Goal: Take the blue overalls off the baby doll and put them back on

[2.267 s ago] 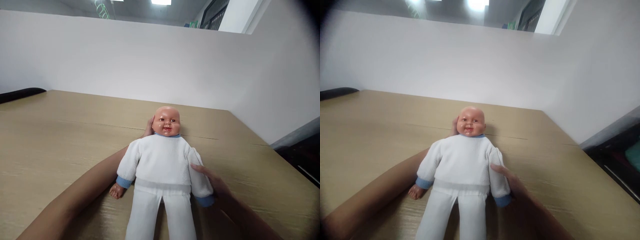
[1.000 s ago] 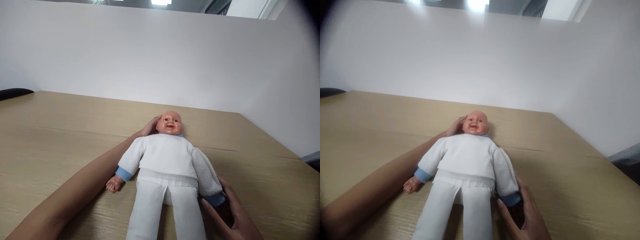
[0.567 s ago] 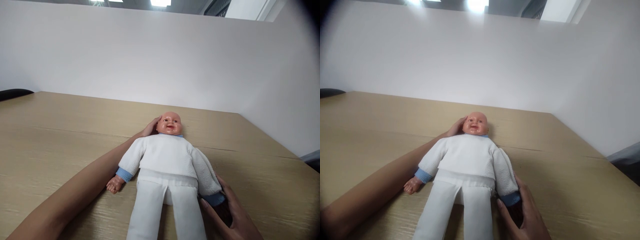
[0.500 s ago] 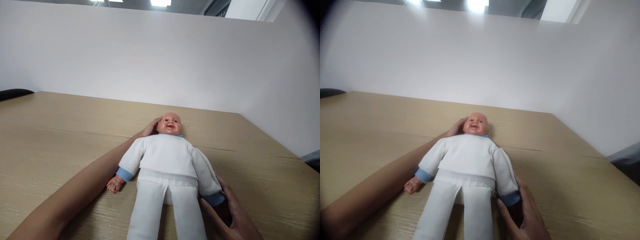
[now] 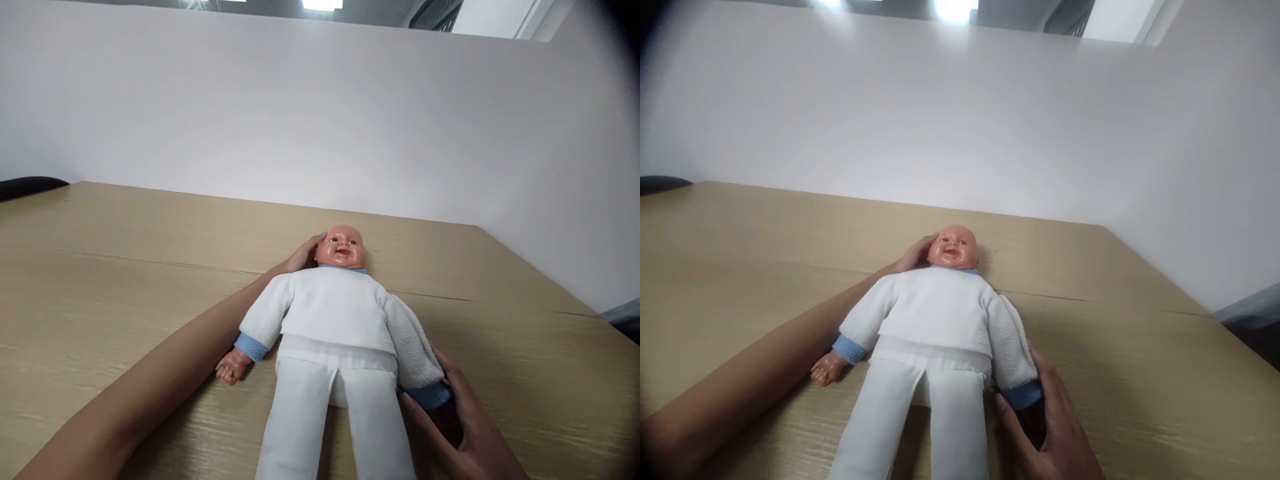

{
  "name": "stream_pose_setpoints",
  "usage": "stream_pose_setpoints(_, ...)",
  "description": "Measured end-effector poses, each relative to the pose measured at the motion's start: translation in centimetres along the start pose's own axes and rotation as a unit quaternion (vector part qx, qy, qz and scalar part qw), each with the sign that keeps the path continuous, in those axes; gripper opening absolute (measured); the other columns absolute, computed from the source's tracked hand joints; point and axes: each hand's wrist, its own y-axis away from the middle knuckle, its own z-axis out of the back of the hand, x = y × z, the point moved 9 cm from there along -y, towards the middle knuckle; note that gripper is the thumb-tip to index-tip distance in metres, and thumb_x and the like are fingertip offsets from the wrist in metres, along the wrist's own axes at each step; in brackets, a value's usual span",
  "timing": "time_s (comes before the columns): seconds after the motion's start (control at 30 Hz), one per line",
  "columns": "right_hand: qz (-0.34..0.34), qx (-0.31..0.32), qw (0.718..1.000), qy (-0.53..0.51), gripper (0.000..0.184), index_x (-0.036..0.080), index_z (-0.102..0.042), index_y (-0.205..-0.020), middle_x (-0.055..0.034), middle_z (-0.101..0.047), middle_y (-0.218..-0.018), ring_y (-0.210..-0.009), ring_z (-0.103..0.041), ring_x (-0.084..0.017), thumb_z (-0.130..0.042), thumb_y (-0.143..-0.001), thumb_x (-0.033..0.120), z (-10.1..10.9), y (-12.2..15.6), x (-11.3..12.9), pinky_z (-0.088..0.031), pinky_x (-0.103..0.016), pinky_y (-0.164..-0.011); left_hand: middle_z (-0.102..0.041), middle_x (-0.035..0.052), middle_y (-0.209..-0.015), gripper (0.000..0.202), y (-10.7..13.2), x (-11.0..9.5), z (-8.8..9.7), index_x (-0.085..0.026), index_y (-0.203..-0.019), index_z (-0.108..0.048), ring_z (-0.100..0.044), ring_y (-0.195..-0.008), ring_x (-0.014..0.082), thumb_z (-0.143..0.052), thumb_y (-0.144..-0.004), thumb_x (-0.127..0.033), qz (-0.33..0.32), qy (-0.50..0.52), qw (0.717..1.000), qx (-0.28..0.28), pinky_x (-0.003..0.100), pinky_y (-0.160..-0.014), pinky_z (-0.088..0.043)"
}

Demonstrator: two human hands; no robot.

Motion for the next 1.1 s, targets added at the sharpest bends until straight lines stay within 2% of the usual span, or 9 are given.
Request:
stream_pose_setpoints(0.23,0.009,-0.013,1.000,0.006,0.071,0.030,-0.052,-0.153,-0.0103,-0.067,-0.151,-0.135,-0.066,-0.037,-0.066,-0.091,0.062,0.54,0.08,0.62,-0.057,-0.050,-0.112,-0.075,0.0164,-0.134,0.058,0.03,0.12,-0.25,-0.008,-0.135,-0.070,-0.062,-0.139,0.0353,-0.052,-0.104,-0.054,0.012,0.001,1.000,-0.003,0.050,-0.129,-0.035)
stream_pose_setpoints(0.4,0.008,0.006,1.000,0.010,0.074,0.030,-0.046,-0.156,-0.0120,-0.063,-0.155,-0.138,-0.063,-0.038,-0.065,-0.093,0.063,0.16,0.15,0.02,-0.057,-0.053,-0.112,-0.074,0.0171,-0.137,0.060,0.12,0.06,-0.42,-0.006,-0.134,-0.070,-0.061,-0.140,0.0355,-0.053,-0.104,-0.055,0.011,0.001,1.000,-0.001,0.049,-0.129,-0.036)
stream_pose_setpoints(0.6,0.021,0.000,1.000,0.022,0.072,0.030,-0.048,-0.155,-0.0118,-0.064,-0.153,-0.137,-0.064,-0.038,-0.066,-0.093,0.061,0.24,-0.03,0.25,-0.056,-0.054,-0.114,-0.073,0.0147,-0.139,0.058,-0.05,-0.06,-0.37,-0.009,-0.134,-0.069,-0.058,-0.145,0.0347,-0.058,-0.101,-0.055,0.003,-0.001,1.000,0.000,0.048,-0.131,-0.035)
stream_pose_setpoints(0.73,0.025,0.003,0.999,0.027,0.071,0.029,-0.046,-0.157,-0.0122,-0.063,-0.154,-0.138,-0.063,-0.036,-0.066,-0.094,0.057,0.20,0.02,0.19,-0.055,-0.051,-0.115,-0.074,0.0116,-0.139,0.053,-0.12,-0.11,0.11,-0.010,-0.134,-0.069,-0.056,-0.147,0.0321,-0.059,-0.101,-0.051,-0.002,0.006,1.000,-0.020,0.047,-0.132,-0.033)
stream_pose_setpoints(0.87,0.028,-0.002,0.999,0.028,0.071,0.030,-0.047,-0.155,-0.0114,-0.063,-0.154,-0.138,-0.063,-0.036,-0.065,-0.094,0.060,0.17,0.05,0.15,-0.055,-0.051,-0.114,-0.073,0.0119,-0.139,0.053,-0.12,-0.06,0.38,-0.011,-0.135,-0.068,-0.058,-0.145,0.0336,-0.056,-0.102,-0.051,-0.001,0.000,1.000,-0.030,0.049,-0.132,-0.034)
stream_pose_setpoints(1.1,0.006,0.008,1.000,-0.005,0.074,0.030,-0.046,-0.155,-0.0140,-0.063,-0.153,-0.137,-0.063,-0.039,-0.066,-0.092,0.063,0.11,0.12,0.65,-0.055,-0.056,-0.114,-0.075,0.0153,-0.135,0.060,-0.13,-0.28,0.50,-0.014,-0.129,-0.072,-0.061,-0.139,0.0381,-0.063,-0.095,-0.062,-0.022,-0.049,0.998,-0.022,0.050,-0.127,-0.040)
